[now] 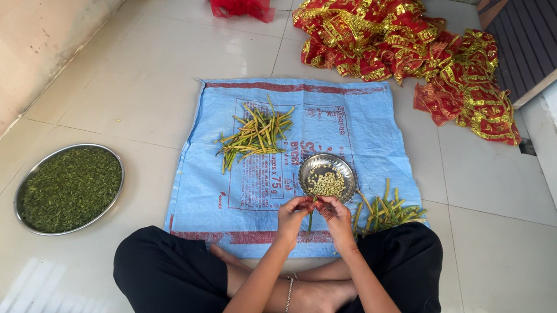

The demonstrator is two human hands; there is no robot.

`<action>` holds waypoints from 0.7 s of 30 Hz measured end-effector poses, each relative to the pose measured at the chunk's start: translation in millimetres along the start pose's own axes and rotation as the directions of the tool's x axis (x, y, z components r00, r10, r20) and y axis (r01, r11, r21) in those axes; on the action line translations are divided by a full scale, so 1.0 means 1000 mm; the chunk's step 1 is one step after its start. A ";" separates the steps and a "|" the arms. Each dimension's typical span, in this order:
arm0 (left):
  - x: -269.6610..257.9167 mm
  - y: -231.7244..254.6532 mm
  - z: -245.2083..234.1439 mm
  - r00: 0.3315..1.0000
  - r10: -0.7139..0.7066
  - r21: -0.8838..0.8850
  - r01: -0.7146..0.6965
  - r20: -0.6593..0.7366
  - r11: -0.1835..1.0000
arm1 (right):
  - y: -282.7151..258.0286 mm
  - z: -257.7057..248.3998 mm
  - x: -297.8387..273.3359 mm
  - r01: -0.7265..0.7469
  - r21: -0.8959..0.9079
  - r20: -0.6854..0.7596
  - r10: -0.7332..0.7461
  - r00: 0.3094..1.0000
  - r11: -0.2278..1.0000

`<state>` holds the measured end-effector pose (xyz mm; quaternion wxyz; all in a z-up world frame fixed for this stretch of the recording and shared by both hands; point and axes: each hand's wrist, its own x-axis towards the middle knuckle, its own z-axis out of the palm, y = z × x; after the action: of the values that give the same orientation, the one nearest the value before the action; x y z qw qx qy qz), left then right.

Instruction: The person shells peas by hand while sitting on the floor, placing the empty pods on a blue mat and the shelled peas into a metal bowl.

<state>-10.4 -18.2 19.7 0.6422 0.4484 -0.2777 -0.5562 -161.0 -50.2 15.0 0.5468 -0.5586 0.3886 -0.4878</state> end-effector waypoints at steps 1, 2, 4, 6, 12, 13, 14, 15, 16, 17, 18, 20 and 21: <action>-0.003 0.006 0.003 1.000 0.004 -0.001 -0.004 -0.003 1.000 | 0.003 -0.001 0.000 -0.004 0.066 0.003 0.003 1.000 0.998; -0.005 0.012 0.006 1.000 0.009 0.000 -0.009 -0.005 1.000 | 0.005 -0.001 0.000 -0.006 0.133 0.006 0.005 1.000 0.991; -0.008 0.022 0.007 0.999 0.040 0.100 -0.041 0.011 0.994 | 0.003 -0.003 0.002 -0.078 0.149 -0.005 0.080 0.997 0.986; -0.009 0.027 0.007 0.997 0.073 0.196 -0.077 0.028 0.978 | -0.004 -0.004 0.000 -0.149 0.165 -0.011 0.153 0.988 0.975; -0.004 0.023 0.001 0.982 0.126 0.245 -0.158 0.141 0.957 | -0.025 -0.003 -0.001 -0.140 0.129 0.003 0.141 0.990 0.982; -0.003 0.022 -0.001 0.986 0.078 0.171 -0.103 0.147 0.980 | -0.026 -0.004 -0.003 -0.135 0.133 0.004 0.136 0.991 0.982; -0.003 0.021 -0.001 0.987 0.031 0.098 -0.046 0.156 0.994 | -0.027 -0.004 -0.004 -0.130 0.139 0.005 0.131 0.991 0.982; -0.004 0.020 -0.001 0.986 0.035 0.101 -0.052 0.160 0.994 | -0.026 -0.006 -0.005 -0.124 0.142 0.004 0.124 0.992 0.982; -0.003 0.021 0.001 0.977 0.127 0.208 -0.163 0.174 0.965 | -0.025 -0.007 -0.004 -0.128 0.161 0.008 0.129 0.992 0.979; -0.003 0.023 0.002 0.956 0.216 0.309 -0.270 0.196 0.912 | -0.023 -0.008 -0.003 -0.133 0.180 0.012 0.133 0.991 0.975; -0.004 0.025 0.005 0.954 0.220 0.312 -0.276 0.203 0.909 | -0.020 -0.010 -0.002 -0.125 0.184 0.009 0.126 0.992 0.975; -0.009 0.027 0.011 0.950 0.239 0.344 -0.296 0.198 0.891 | -0.014 -0.014 -0.001 -0.100 0.217 0.023 0.098 0.995 0.971; -0.012 0.028 0.013 0.949 0.239 0.347 -0.299 0.204 0.889 | -0.010 -0.014 -0.003 -0.096 0.221 0.018 0.095 0.995 0.971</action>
<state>-10.7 -10.7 51.8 0.5923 0.4745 -0.4872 -0.4320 -176.4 -50.1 23.6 0.6300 -0.4767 0.3561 -0.4991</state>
